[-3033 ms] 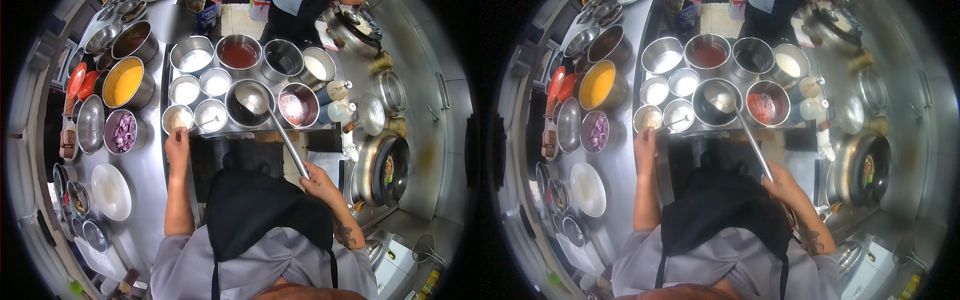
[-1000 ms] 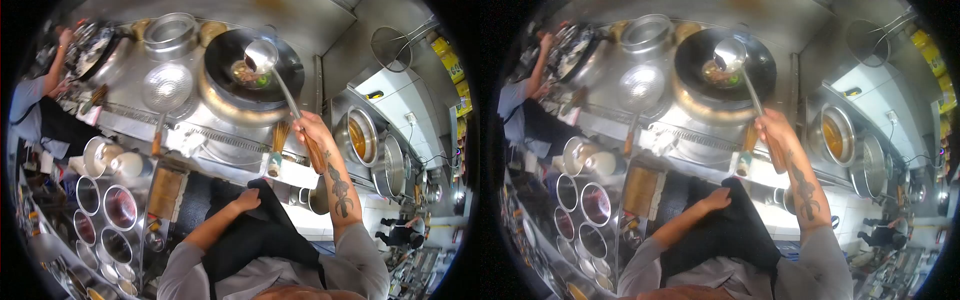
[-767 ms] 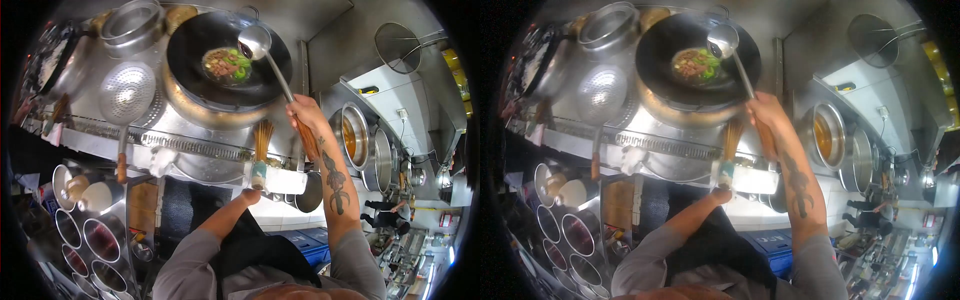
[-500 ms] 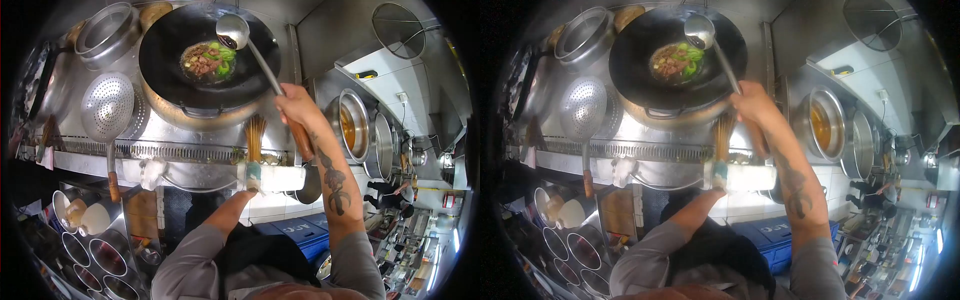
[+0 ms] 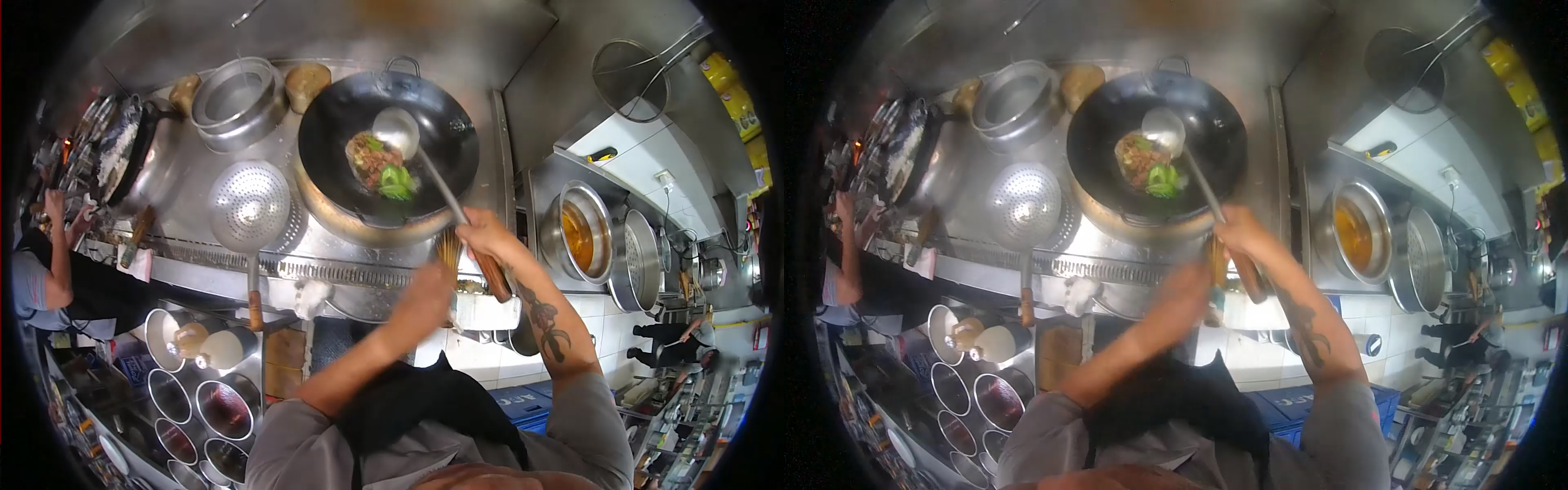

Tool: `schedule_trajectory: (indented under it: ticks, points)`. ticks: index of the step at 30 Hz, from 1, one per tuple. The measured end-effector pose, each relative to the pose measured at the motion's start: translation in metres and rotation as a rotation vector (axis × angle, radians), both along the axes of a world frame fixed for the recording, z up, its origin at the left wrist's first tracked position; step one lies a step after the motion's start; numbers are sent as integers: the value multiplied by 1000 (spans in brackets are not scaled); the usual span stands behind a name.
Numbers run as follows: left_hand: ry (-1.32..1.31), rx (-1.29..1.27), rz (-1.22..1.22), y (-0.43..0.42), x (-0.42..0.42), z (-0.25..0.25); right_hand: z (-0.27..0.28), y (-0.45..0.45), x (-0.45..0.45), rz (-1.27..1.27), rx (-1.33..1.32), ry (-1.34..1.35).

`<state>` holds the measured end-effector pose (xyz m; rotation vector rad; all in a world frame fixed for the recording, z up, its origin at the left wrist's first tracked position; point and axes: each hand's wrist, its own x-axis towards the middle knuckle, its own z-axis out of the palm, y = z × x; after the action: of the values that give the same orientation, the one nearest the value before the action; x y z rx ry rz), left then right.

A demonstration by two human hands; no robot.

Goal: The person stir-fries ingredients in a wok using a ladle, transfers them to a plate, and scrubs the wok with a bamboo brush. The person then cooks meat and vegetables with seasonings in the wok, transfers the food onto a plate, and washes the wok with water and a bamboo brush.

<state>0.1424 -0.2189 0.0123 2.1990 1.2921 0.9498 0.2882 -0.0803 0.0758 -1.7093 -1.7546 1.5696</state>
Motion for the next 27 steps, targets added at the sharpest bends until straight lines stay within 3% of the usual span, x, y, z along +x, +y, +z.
schedule_trajectory:
  ticks: [2,4,7,11,17,19,23,27]
  points:
    - [97,297,280,35,-45,15,12,-12,2,-71,-217,195]
    - [143,290,327,57,-64,14,27,-19,8,-142,-457,413]
    - [155,185,261,74,-74,-1,-2,-20,15,-309,-852,922]
    - [216,208,296,79,-73,-8,-26,-36,16,-294,-847,1100]
    - [231,151,292,80,-77,-18,30,-40,-4,-223,-383,577]
    - [184,189,279,74,-66,-10,4,-23,-14,-25,-79,226]
    - [173,92,328,84,-62,-20,12,-8,-4,147,-5,-14]
    - [175,159,325,80,-59,-14,29,-20,-22,226,329,-360]
